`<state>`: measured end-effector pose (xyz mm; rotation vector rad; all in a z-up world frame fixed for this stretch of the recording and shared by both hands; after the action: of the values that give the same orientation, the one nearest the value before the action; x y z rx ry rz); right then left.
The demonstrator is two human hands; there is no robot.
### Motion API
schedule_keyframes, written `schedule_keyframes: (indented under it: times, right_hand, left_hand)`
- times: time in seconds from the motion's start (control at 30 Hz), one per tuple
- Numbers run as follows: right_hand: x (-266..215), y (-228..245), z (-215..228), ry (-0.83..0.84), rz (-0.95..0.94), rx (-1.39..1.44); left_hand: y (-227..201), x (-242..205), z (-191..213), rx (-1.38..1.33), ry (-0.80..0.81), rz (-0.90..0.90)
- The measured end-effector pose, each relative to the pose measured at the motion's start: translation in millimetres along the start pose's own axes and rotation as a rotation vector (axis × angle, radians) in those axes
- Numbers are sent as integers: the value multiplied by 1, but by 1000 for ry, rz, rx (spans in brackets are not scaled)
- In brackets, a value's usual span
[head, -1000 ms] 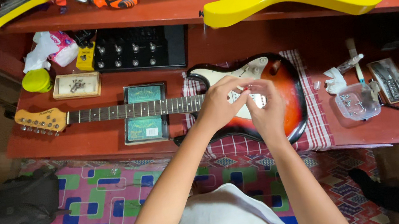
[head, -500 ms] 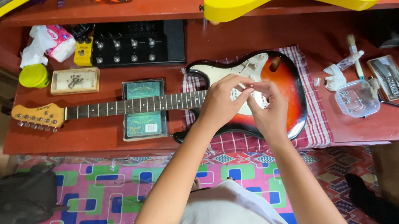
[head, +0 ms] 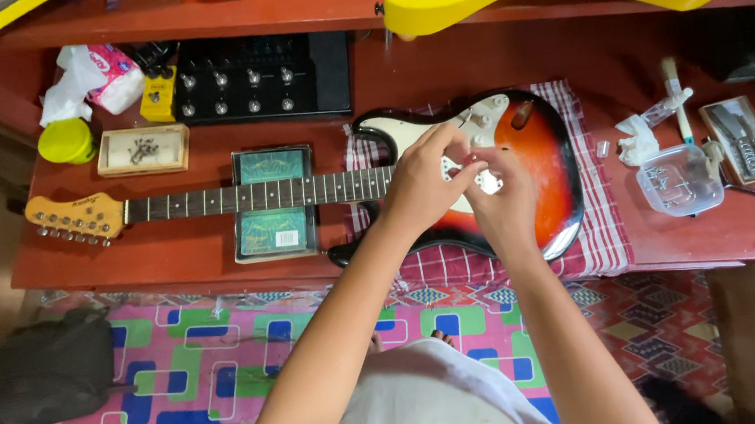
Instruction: The person uses a screwdriver to tighten screws on the control plate of a sunburst electric guitar. The person repeatedly adjusts the screws on the guitar's body while the instrument rests on a workbench.
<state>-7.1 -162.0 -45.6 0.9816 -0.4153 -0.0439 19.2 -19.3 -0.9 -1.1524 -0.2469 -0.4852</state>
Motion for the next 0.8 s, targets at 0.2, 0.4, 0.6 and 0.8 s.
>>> schedule_keyframes:
  times: [0.2, 0.4, 0.6, 0.8]
  right_hand:
    - [-4, 25, 12, -21, -61, 151]
    - [-5, 46, 12, -8, 27, 138]
    - [-5, 20, 0, -45, -13, 38]
    - [0, 36, 15, 4, -17, 133]
  left_hand:
    - [-8, -5, 6, -23, 22, 18]
    - [7, -2, 4, -63, -12, 45]
    - [-1, 3, 4, -51, -40, 49]
    - [5, -1, 5, -99, -19, 92]
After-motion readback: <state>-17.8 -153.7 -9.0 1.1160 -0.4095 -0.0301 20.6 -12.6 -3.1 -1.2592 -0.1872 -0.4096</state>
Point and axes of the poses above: each hand's wrist, its own x-axis towards the middle knuckle, its own z-axis out of the back of the hand, y = z × x, the point moved 3 cm from there along x, towards the middle knuckle, and after that the axes turned 2 degrees about -x, right-handed, at the moved point
